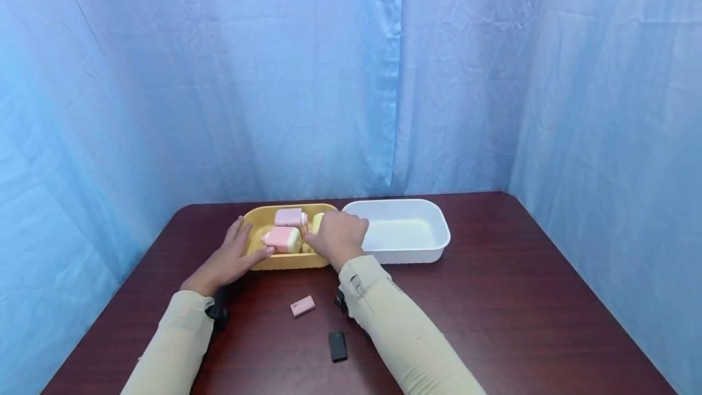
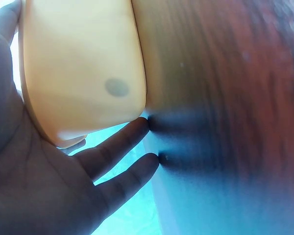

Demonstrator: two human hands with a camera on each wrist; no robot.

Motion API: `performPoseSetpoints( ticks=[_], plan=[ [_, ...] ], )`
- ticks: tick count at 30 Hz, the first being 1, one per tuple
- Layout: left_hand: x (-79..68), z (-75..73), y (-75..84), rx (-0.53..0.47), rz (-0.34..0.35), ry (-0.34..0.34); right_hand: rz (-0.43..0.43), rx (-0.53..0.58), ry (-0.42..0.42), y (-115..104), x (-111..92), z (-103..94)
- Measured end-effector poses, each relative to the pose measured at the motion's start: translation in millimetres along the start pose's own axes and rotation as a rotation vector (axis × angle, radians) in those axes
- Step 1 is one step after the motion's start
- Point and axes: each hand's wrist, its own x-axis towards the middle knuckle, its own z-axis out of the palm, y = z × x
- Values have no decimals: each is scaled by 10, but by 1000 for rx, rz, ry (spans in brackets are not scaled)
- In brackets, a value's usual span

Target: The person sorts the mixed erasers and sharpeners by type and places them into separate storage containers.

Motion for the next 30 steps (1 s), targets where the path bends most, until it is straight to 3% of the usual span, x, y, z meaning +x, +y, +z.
performPoseSetpoints(
  ticks=[21,30],
  plan=[
    [-8,3,16,-7,-5,-3,-2,-3,-1,53,-59,-32],
    [-6,-8,25,7,-8,-2,-32,49,68,224,-77,-87]
  ],
)
